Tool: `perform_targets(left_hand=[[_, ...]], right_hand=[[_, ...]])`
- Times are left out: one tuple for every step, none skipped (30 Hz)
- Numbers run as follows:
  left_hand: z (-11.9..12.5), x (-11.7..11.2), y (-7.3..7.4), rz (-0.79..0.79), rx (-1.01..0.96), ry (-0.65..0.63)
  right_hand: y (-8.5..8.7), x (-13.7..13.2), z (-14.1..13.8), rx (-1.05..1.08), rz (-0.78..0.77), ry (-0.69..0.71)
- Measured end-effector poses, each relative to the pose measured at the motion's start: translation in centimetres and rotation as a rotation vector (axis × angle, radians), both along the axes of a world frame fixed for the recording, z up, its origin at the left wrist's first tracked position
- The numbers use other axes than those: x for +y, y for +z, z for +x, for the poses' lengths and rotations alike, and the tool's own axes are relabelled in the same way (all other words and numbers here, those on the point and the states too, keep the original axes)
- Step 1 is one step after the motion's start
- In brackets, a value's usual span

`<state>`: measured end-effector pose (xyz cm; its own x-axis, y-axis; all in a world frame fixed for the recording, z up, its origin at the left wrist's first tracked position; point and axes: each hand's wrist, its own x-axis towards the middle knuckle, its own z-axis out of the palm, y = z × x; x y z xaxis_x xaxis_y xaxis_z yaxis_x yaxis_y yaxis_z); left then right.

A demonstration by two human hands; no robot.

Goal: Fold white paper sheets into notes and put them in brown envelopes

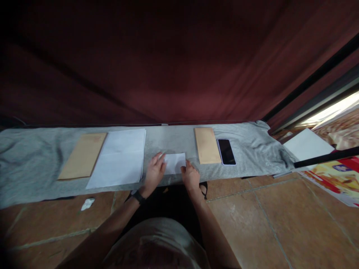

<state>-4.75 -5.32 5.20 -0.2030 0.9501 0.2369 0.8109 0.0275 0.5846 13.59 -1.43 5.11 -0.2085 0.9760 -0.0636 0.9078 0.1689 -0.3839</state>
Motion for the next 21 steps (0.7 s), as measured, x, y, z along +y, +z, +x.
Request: perform_targets(left_hand=[[0.7, -0.4, -0.1, -0.017, 0.015, -0.071], [1.4, -0.8, -0.3, -0.037, 0.030, -0.137], [2.1, -1.1, -0.4, -0.055, 0.051, -0.184], [2.7, -1.4, -0.6, -0.069, 0.074, -0.210], [3.1, -1.6, -0.8, -0.079, 0.098, -0.221], [3.5, -1.8, -0.9, -0.085, 0.119, -0.220], [3.6, -1.9, -1.1, -0.088, 0.137, -0.216], [3.7, -1.9, -1.2, -0.088, 0.152, -0.211], [3.7, -1.9, -1.3, -0.088, 0.167, -0.213], [3.6, -1.8, -1.5, -0.089, 0.184, -0.222], [3.5, -1.7, -1.6, -0.092, 0.205, -0.241], [3.4, -1.6, -1.8, -0.099, 0.231, -0.263], [3.3, -1.4, -1.9, -0.110, 0.260, -0.282], [3.2, -1.3, -2.1, -0.123, 0.292, -0.293], [3.1, -1.2, -2.2, -0.137, 0.325, -0.294], [3.1, -1.1, -2.3, -0.148, 0.356, -0.290], [3.1, -1.0, -2.4, -0.157, 0.384, -0.284], [3.0, -0.9, -2.4, -0.162, 0.406, -0.279], [3.0, -0.8, -2.4, -0.165, 0.425, -0.276], [3.0, -0.7, -2.4, -0.167, 0.438, -0.272], [2.9, -0.6, -2.3, -0.170, 0.447, -0.264]], right_hand=[[0.0, -0.1, 0.0, -0.007, -0.001, -0.002], [0.0, -0.1, 0.0, -0.013, 0.002, -0.005], [0.1, -0.1, 0.0, -0.018, 0.013, -0.008], [0.1, -0.2, 0.0, -0.021, 0.033, -0.010], [0.1, -0.2, 0.0, -0.023, 0.059, -0.011], [0.1, -0.2, 0.0, -0.023, 0.090, -0.009], [0.1, -0.2, -0.1, -0.016, 0.122, -0.001], [0.0, -0.2, -0.2, 0.002, 0.151, 0.019], [-0.1, -0.2, -0.5, 0.033, 0.175, 0.050], [-0.2, -0.3, -0.8, 0.077, 0.192, 0.096], [-0.3, -0.4, -1.3, 0.128, 0.204, 0.160], [-0.5, -0.6, -1.7, 0.177, 0.212, 0.233], [-0.7, -0.7, -2.2, 0.214, 0.218, 0.306], [-0.9, -0.8, -2.6, 0.236, 0.222, 0.366], [-1.1, -1.0, -3.0, 0.240, 0.225, 0.404], [-1.3, -1.0, -3.3, 0.232, 0.228, 0.421], [-1.4, -1.0, -3.4, 0.215, 0.232, 0.416], [-1.6, -1.0, -3.5, 0.194, 0.237, 0.399], [-1.8, -0.9, -3.5, 0.173, 0.242, 0.380], [-1.9, -0.7, -3.4, 0.153, 0.249, 0.366], [-2.1, -0.6, -3.2, 0.136, 0.258, 0.358]])
